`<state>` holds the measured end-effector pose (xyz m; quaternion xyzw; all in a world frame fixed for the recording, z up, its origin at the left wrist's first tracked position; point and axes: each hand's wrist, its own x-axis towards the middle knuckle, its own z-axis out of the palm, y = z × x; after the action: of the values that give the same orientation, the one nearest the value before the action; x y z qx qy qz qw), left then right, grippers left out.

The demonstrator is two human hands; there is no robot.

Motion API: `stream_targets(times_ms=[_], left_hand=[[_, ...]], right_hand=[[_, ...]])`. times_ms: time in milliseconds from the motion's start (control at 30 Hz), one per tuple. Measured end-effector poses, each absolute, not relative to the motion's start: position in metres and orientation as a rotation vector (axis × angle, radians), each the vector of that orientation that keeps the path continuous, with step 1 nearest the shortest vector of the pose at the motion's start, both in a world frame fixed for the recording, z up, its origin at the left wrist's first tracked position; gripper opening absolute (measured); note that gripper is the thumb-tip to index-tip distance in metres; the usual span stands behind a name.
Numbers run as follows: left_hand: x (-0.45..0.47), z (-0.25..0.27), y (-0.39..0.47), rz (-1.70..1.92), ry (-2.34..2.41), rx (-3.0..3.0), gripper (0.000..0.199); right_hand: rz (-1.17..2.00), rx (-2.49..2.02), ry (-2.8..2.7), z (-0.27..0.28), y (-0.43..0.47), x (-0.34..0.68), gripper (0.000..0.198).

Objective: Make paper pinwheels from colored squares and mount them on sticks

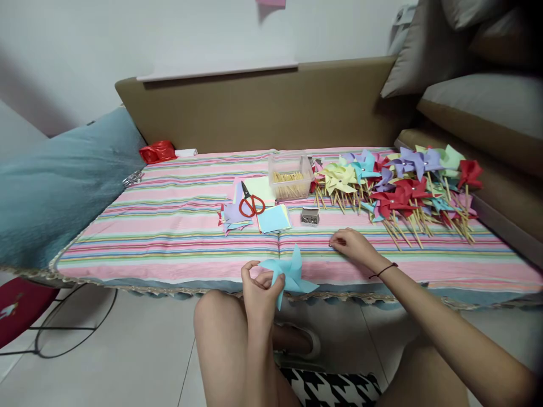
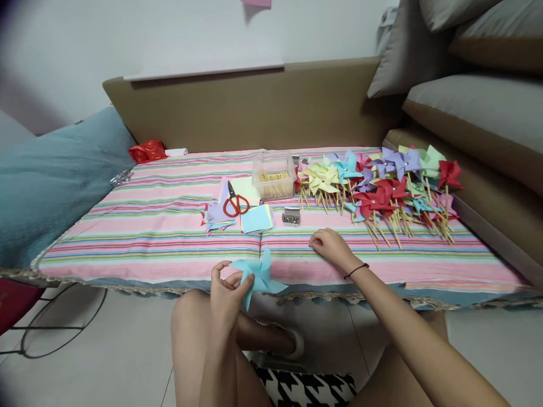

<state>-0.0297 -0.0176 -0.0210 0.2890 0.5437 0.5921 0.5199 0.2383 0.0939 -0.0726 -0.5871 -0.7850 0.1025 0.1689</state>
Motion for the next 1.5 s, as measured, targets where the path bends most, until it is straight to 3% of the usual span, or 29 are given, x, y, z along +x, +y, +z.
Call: stream_targets(times_ms=[167, 433, 933, 1333, 1500], left_hand=[[-0.025, -0.016, -0.021, 1.45, 1.319, 0.705, 0.061], [-0.019, -0.005, -0.026, 1.438, 1.284, 0.734, 0.061], [0.012, 0.011, -0.038, 1.47, 1.283, 0.777, 0.055], [0.027, 0.031, -0.053, 1.509, 1.395, 0.84, 0.057], [0.027, 0.034, -0.056, 1.496, 1.278, 0.843, 0.056]], right_hand=[[0.586, -1.593, -1.9, -0.092, 0.082, 0.245, 0.025], [0.614, -1.55, -1.385, -0.103, 0.067, 0.218, 0.018], [1.072, -1.084, -0.564, -0.016, -0.013, 0.177, 0.021], [0.944, -1.094, -1.238, 0.024, -0.061, 0.149, 0.004], [0.834, -1.095, -1.31, 0.02, -0.059, 0.148, 0.009]])
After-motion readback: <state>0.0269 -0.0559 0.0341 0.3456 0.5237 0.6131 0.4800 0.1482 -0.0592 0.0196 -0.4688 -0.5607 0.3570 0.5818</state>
